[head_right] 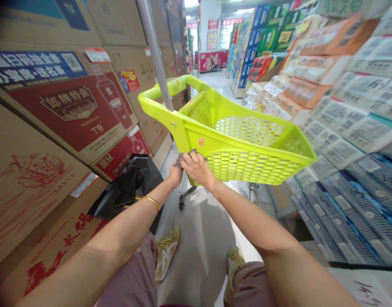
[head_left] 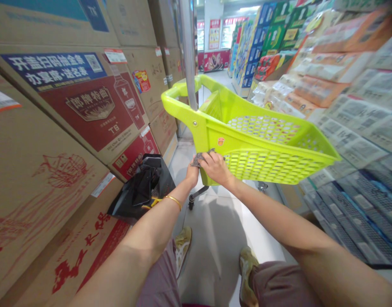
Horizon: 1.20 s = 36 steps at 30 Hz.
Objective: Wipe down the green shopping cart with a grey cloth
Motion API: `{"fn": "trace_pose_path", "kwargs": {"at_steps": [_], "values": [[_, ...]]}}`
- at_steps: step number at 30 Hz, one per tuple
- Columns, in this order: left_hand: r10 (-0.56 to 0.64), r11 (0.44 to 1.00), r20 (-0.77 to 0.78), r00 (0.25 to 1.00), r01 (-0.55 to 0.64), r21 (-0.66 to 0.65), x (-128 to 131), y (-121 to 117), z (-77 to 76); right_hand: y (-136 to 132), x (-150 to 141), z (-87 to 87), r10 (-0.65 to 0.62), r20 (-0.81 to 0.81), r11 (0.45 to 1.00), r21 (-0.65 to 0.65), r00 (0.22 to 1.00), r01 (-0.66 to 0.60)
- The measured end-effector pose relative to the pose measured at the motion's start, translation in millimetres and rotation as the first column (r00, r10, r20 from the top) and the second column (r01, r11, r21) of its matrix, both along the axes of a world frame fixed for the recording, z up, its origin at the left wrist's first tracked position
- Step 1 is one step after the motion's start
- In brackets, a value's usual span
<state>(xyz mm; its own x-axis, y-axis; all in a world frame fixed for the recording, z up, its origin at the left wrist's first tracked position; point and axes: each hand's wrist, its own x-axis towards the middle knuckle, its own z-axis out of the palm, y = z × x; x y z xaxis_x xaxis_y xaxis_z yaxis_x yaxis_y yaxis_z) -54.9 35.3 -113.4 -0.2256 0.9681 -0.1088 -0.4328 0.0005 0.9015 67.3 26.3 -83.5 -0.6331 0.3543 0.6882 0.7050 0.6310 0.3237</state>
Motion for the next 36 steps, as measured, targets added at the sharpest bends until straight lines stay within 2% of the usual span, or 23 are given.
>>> {"fn": "trace_pose_path", "kwargs": {"at_steps": [2,5,8,10,12,16,19,21,25,28,30,33,36], "values": [[-0.019,1.000,0.000,1.000,0.019,0.009,0,-1,2.6,-1,4,-18.4,0.049,0.073,0.998,0.039,0.996,-0.052],[-0.101,0.994,-0.033,0.994,0.099,-0.045,0,-5,8.9,-2,12,-41.4,0.115,0.153,0.991,0.047,0.982,-0.123],[-0.114,0.992,-0.087,0.990,0.110,-0.059,1,-8,12.6,-2,18,-49.9,0.132,0.168,0.990,0.030,0.977,-0.139],[-0.125,0.991,-0.113,0.986,0.120,-0.055,2,-9,13.3,-2,18,-45.3,0.131,0.171,0.990,0.031,0.976,-0.138],[-0.151,0.988,-0.120,0.981,0.148,-0.038,1,-8,13.2,-1,17,-32.8,0.109,0.163,0.993,0.035,0.981,-0.116],[-0.168,0.984,-0.102,0.980,0.173,0.046,0,-5,11.7,-1,11,2.7,-0.048,0.032,0.996,0.074,0.998,0.045],[-0.136,0.990,-0.116,0.984,0.139,0.019,0,-3,10.1,-4,4,15.8,-0.092,-0.039,0.991,0.095,0.995,0.095],[-0.127,0.991,-0.116,0.985,0.130,0.018,-1,-4,9.6,-5,1,10.8,-0.064,-0.016,0.996,0.064,0.998,0.064],[-0.188,0.980,-0.119,0.975,0.195,0.045,-2,-5,9.2,-7,5,-19.9,0.028,0.100,0.999,-0.041,0.995,-0.024],[-0.200,0.979,-0.167,0.965,0.202,-0.008,-3,-6,8.3,-8,13,-41.4,0.096,0.166,0.995,-0.019,0.981,-0.094],[-0.182,0.983,-0.204,0.962,0.182,-0.022,-3,-7,7.6,-9,17,-49.0,0.121,0.184,0.992,0.021,0.976,-0.127],[-0.164,0.986,-0.246,0.955,0.165,-0.017,-3,-8,7.8,-10,19,-47.2,0.118,0.200,0.991,0.035,0.973,-0.127],[-0.171,0.985,-0.241,0.955,0.173,-0.011,-3,-9,8.6,-7,15,-30.0,0.052,0.160,0.997,0.043,0.986,-0.060]]}}
